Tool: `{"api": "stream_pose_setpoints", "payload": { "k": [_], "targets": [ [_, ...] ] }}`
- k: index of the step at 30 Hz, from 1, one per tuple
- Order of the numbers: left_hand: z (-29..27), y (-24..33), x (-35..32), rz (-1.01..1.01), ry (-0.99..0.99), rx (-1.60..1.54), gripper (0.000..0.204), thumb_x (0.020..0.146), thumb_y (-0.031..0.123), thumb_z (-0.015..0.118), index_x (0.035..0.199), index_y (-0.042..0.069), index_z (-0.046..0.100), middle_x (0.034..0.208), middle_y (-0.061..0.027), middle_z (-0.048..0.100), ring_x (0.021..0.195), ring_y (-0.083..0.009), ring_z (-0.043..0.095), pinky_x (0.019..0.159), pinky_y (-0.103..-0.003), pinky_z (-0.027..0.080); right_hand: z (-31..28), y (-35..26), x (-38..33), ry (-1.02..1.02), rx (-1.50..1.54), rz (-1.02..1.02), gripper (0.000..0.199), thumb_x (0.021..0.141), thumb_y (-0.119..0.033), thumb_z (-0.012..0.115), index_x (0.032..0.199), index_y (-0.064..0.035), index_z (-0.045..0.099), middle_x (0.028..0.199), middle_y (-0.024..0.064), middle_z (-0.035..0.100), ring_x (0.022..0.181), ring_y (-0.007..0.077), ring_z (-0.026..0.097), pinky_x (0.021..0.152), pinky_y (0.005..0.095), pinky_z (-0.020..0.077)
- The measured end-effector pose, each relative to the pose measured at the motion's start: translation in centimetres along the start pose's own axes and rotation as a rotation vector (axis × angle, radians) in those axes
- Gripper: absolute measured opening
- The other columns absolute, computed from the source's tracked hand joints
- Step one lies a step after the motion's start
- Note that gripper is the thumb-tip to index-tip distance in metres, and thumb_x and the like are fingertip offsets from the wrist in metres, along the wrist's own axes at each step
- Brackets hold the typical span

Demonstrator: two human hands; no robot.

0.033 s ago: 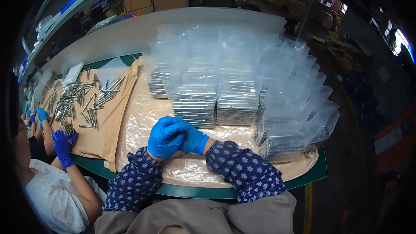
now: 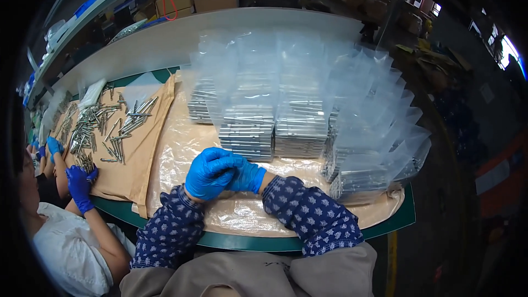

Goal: Counting out sets of small metal pins, bundling them together, and placing them into plastic bags.

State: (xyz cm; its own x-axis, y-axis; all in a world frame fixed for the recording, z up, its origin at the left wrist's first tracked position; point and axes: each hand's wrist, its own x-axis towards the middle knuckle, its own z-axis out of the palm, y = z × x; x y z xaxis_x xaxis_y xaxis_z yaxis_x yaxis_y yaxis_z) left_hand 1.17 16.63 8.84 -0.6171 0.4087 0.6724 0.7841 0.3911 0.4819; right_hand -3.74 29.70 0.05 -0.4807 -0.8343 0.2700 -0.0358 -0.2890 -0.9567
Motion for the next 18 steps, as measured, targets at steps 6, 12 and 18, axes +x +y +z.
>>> {"api": "stream_pose_setpoints", "payload": {
  "k": [6,12,18],
  "targets": [
    [-1.4,-0.3,-0.5,-0.017,0.029,-0.046,0.037,0.066,-0.004,0.066,0.101,0.008,0.066,0.093,-0.0111,0.063,0.082,-0.0271,0.061,0.07,-0.033,0.05,2.7,-3.0,1.7,0.206,-0.5,-0.282,0.03,0.074,-0.006,0.063,0.103,-0.0106,0.055,0.101,0.0088,0.057,0.092,0.0206,0.055,0.079,0.0285,0.047],
    [-0.7,-1.0,-0.5,-0.01,0.015,-0.022,0.035,0.074,0.002,0.065,0.109,0.004,0.061,0.104,-0.0144,0.061,0.091,-0.0305,0.06,0.079,-0.036,0.048,0.6,-0.5,0.8,0.154,-0.634,-0.023,0.028,0.079,-0.012,0.063,0.106,-0.0093,0.055,0.101,0.0096,0.057,0.096,0.0205,0.054,0.084,0.0309,0.045],
    [-0.2,-0.8,-0.4,-0.019,-0.026,-0.418,0.035,0.076,0.0,0.062,0.111,0.006,0.06,0.104,-0.0161,0.061,0.09,-0.032,0.061,0.078,-0.036,0.05,-0.5,2.3,-0.4,0.089,-0.466,-0.105,0.035,0.077,-0.014,0.068,0.109,-0.0078,0.056,0.101,0.0108,0.059,0.097,0.0214,0.055,0.083,0.0325,0.0464]
  ]
}}
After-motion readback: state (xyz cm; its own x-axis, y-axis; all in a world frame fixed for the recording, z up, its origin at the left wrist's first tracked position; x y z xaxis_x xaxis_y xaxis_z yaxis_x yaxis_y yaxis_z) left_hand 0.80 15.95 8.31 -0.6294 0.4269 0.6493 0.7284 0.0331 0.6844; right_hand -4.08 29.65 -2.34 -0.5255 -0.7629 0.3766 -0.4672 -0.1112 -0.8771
